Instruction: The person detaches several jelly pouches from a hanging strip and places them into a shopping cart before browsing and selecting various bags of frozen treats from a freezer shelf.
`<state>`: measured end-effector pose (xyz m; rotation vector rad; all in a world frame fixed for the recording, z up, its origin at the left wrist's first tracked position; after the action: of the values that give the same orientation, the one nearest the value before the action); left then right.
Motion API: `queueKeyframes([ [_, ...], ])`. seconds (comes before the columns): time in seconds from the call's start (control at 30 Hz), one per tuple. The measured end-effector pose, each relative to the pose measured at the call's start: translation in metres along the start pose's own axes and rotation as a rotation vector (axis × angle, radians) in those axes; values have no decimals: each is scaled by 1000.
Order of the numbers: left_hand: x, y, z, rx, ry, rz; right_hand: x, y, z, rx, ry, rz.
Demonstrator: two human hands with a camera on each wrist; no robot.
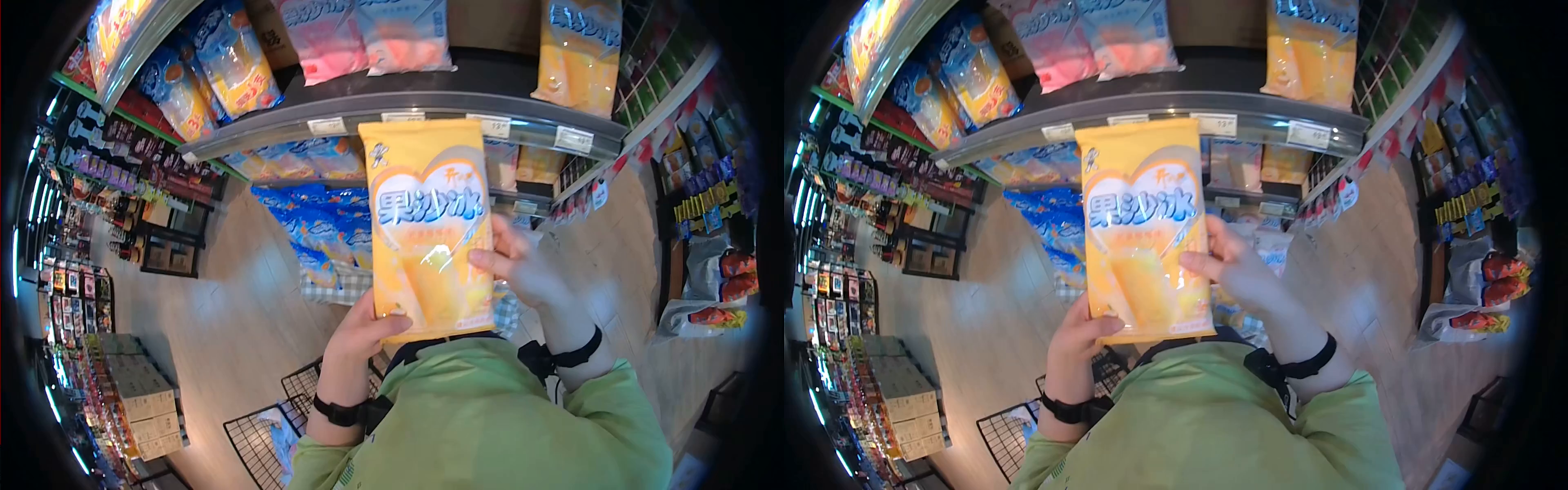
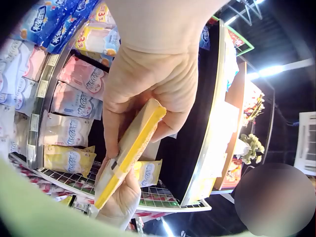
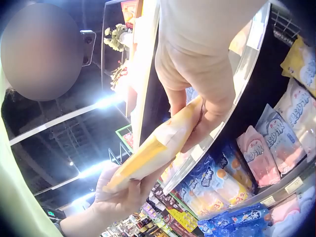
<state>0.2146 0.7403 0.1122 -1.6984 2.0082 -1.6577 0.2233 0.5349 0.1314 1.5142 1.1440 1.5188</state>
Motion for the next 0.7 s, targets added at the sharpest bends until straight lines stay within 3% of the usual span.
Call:
queueKeyframes([
  [0.33,-5,-19,-3,-58,189,-139,18,13,0,-106,-17,27],
  [0.4,-4,-22,-1,-42,327,-215,21,15,0,-107,-20,18],
  [0.53,-22,-25,1,-88,387,-132,17,14,4,-169,-5,-20],
  [0.6,-24,-24,3,-221,243,-40,9,7,6,-198,-23,-45],
  [0.63,-9,-26,6,-231,288,-26,8,5,7,-201,-8,-40],
  [0.7,2,-38,12,-96,88,67,5,6,8,-219,-29,-30],
])
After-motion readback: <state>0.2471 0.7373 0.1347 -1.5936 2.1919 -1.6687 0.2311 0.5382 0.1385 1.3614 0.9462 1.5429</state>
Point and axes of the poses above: each hand's wrist, its own z-axis towards the middle knuckle, its own x-axis out of the palm, y = z × x, the point moved 6 cm from there along z, towards the middle knuckle, and after that the axes turned 12 degrees about -x, right-handed, at the moved point
